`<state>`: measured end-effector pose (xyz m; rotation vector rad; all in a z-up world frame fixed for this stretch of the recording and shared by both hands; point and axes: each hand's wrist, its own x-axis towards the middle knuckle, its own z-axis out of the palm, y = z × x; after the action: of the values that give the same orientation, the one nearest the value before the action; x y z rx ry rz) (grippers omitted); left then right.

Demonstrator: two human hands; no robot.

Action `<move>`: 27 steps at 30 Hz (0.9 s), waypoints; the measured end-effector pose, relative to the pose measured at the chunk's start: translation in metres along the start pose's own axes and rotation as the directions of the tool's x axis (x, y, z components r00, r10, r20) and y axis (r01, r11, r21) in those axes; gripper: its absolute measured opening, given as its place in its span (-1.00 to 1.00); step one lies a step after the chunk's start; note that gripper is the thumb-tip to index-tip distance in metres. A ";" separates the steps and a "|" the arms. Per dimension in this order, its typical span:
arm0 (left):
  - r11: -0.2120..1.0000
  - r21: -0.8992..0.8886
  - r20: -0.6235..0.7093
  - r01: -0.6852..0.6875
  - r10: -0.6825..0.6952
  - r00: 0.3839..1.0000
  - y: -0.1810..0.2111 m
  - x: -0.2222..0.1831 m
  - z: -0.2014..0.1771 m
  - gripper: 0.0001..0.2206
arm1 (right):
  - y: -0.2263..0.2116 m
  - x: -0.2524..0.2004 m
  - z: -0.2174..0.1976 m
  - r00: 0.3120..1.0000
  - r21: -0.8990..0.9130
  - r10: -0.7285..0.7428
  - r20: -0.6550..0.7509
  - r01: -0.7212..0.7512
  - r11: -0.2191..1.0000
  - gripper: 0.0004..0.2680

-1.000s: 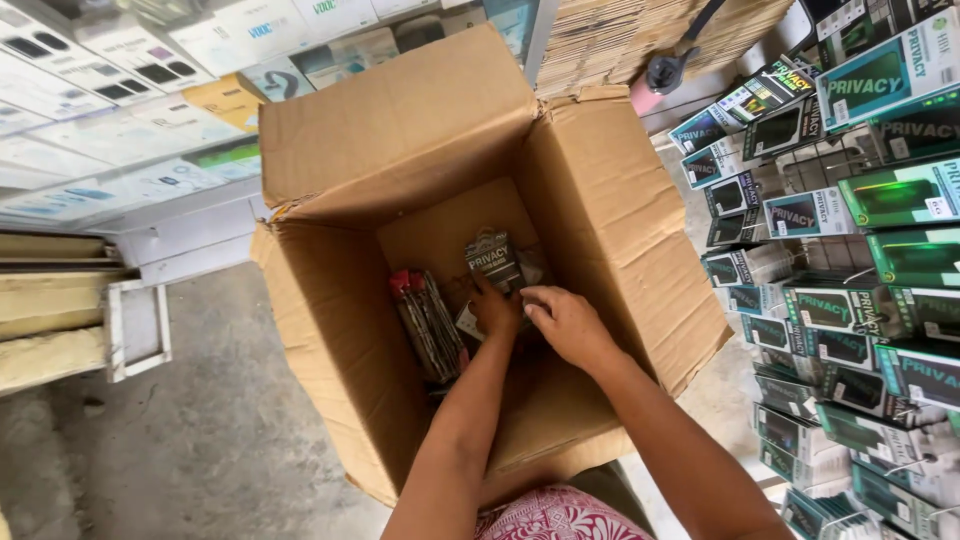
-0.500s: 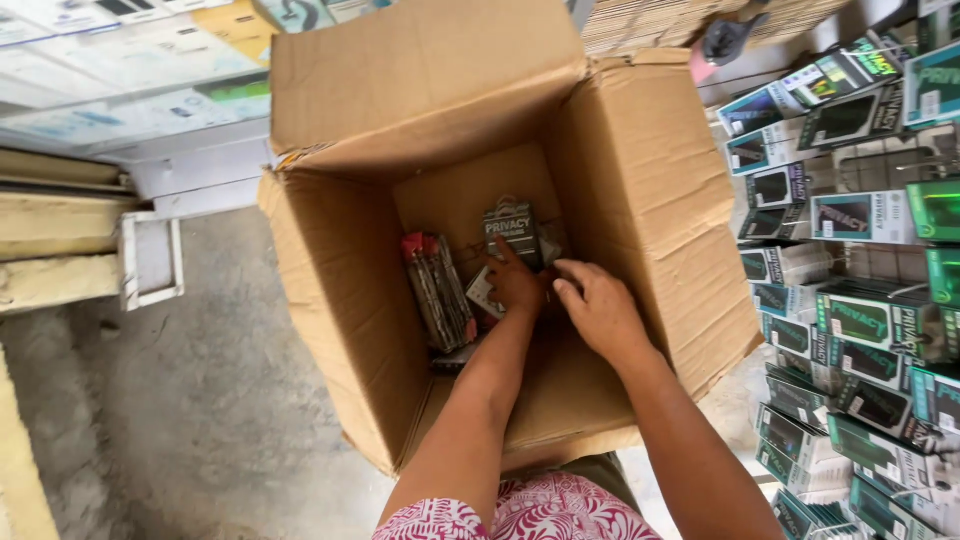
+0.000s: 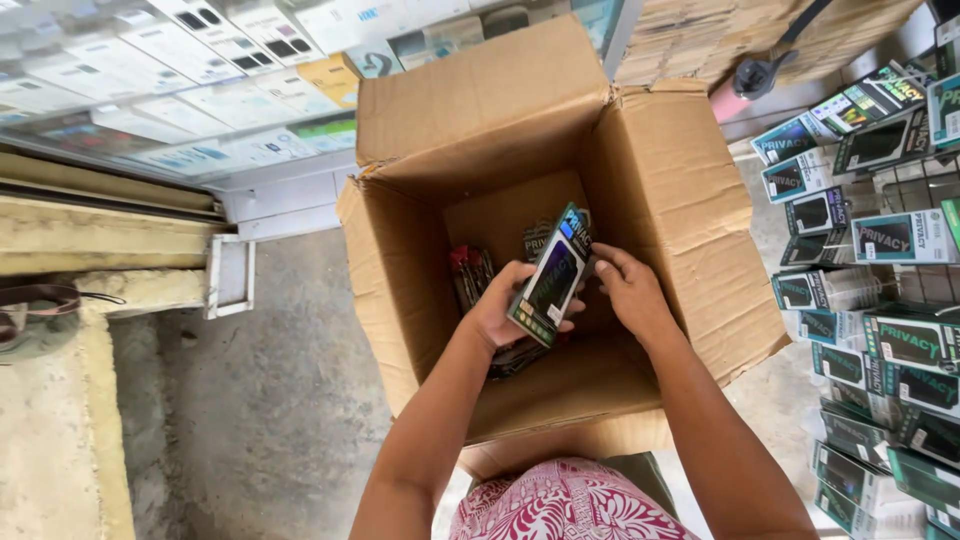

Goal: Taking packaged phone screen protectors out of a cardboard box and placing them onto display racks in a store.

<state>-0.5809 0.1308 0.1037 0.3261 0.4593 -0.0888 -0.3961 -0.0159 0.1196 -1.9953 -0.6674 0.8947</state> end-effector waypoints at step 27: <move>0.985 0.093 0.140 -0.142 0.129 0.982 0.024 -0.059 0.061 -0.56 | -0.056 -0.040 -0.039 0.996 0.582 -0.018 -0.093 0.068 0.811 -0.79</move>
<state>-0.6044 0.1339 0.1886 0.4490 0.2990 -0.0012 -0.3967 -0.0344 0.1963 -1.4417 -0.3263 0.8558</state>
